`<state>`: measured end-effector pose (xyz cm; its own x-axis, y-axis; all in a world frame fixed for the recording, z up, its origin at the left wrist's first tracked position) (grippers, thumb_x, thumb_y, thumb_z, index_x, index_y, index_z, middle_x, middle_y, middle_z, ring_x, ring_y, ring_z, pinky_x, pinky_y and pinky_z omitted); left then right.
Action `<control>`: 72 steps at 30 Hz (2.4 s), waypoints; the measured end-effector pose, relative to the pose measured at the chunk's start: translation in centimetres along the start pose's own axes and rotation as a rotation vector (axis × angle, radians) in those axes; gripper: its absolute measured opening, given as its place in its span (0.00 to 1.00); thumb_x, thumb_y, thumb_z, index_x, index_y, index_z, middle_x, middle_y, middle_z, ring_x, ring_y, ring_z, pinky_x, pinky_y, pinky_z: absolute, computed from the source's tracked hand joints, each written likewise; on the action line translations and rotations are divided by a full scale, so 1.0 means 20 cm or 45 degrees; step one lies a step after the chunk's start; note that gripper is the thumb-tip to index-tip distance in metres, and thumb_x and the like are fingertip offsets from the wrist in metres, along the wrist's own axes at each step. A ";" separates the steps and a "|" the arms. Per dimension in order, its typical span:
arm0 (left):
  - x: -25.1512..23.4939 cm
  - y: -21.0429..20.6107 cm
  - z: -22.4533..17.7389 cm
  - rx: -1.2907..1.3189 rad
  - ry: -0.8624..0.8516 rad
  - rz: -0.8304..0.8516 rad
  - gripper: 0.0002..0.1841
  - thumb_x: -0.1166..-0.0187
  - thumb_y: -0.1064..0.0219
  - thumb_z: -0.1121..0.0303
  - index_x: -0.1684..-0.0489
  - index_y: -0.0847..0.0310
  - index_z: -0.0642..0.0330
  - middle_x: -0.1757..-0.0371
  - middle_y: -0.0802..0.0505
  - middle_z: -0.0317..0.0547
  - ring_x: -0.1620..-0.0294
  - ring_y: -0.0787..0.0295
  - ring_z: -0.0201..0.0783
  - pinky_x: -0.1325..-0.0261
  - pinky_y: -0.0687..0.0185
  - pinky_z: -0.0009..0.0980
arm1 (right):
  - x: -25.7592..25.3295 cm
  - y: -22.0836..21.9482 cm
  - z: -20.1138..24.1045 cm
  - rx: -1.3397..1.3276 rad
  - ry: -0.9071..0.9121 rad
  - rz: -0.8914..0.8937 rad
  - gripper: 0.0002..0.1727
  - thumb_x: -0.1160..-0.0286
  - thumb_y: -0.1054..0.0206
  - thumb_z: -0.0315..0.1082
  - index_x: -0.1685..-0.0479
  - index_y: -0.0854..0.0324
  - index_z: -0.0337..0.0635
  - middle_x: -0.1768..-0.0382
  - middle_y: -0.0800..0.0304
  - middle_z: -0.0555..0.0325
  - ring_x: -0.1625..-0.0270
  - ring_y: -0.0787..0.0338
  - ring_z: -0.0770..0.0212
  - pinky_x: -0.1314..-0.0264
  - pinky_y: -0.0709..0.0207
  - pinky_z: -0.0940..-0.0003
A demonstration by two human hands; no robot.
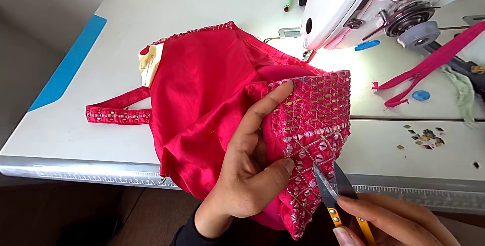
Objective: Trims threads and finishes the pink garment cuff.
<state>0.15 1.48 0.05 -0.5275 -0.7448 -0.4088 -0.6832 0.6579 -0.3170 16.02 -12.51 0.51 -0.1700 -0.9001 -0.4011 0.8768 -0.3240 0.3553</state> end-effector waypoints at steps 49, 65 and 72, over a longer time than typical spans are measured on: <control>-0.01 -0.02 0.01 0.053 0.020 -0.102 0.32 0.25 0.38 0.88 0.18 0.33 0.61 0.35 0.12 0.49 0.46 0.08 0.32 0.43 0.09 0.28 | -0.22 0.02 0.04 -0.594 -0.241 0.119 0.17 0.07 0.50 0.38 0.29 0.28 0.39 0.54 0.14 0.72 0.66 0.18 0.82 0.68 0.22 0.85; 0.00 -0.02 0.00 0.013 -0.009 -0.095 0.36 0.28 0.42 0.90 0.14 0.38 0.61 0.28 0.17 0.50 0.42 0.10 0.33 0.42 0.09 0.29 | -0.32 -0.08 0.04 0.154 0.028 -0.272 0.11 0.13 0.38 0.36 0.39 0.26 0.45 0.62 0.13 0.66 0.74 0.15 0.78 0.79 0.21 0.85; -0.01 -0.02 0.01 0.012 -0.018 -0.085 0.36 0.29 0.42 0.90 0.15 0.38 0.61 0.29 0.17 0.51 0.43 0.10 0.33 0.43 0.10 0.28 | -0.33 -0.10 0.04 0.155 0.030 -0.281 0.11 0.13 0.38 0.37 0.38 0.24 0.46 0.57 0.15 0.65 0.74 0.16 0.78 0.79 0.20 0.85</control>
<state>0.51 1.35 0.11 -0.4740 -0.7852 -0.3984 -0.7114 0.6082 -0.3521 15.10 -6.24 3.16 -0.3395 -0.7973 -0.4991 0.7586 -0.5458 0.3558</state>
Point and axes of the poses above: each hand's wrist, its own x-axis away from the middle knuckle, its own y-axis out of the back of the hand, z = x × y, the point moved 1 cm from there along -x, towards the middle knuckle
